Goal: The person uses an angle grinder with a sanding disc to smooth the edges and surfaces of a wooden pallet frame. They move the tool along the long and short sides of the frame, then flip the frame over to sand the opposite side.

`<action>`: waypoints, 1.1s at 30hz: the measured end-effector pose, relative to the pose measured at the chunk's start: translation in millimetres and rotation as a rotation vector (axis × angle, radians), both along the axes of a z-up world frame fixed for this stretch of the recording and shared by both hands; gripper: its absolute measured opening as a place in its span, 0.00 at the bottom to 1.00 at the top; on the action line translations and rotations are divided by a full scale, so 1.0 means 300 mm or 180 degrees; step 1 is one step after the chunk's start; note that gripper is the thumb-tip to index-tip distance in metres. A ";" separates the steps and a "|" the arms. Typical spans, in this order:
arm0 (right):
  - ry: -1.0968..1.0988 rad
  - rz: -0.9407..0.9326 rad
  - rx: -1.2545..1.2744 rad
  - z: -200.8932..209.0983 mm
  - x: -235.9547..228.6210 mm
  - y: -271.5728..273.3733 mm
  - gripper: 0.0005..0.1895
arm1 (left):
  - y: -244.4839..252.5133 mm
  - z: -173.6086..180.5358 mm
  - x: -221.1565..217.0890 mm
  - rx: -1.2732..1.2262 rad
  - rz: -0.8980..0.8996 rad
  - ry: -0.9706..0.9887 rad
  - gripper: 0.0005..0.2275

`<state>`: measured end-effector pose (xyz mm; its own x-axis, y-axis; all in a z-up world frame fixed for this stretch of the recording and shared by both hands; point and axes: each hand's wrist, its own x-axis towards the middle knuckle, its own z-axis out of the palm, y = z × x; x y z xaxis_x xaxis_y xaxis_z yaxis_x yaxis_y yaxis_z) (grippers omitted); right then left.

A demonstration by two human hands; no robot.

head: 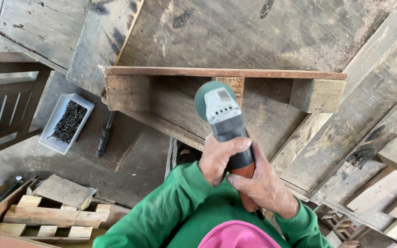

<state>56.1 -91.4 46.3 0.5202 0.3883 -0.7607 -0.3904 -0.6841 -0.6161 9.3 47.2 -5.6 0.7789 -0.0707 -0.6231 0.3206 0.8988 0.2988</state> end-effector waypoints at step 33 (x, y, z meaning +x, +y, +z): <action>-0.0246 0.0926 -0.0936 0.091 -0.113 0.189 0.63 | 0.115 -0.056 -0.170 -0.1629 -0.0013 0.0009 0.21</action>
<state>22.1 -34.8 73.7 0.4807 0.2997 -0.8241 -0.1152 -0.9101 -0.3981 -41.8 81.7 -22.4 0.7764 -0.3705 -0.5098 0.3247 0.9285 -0.1803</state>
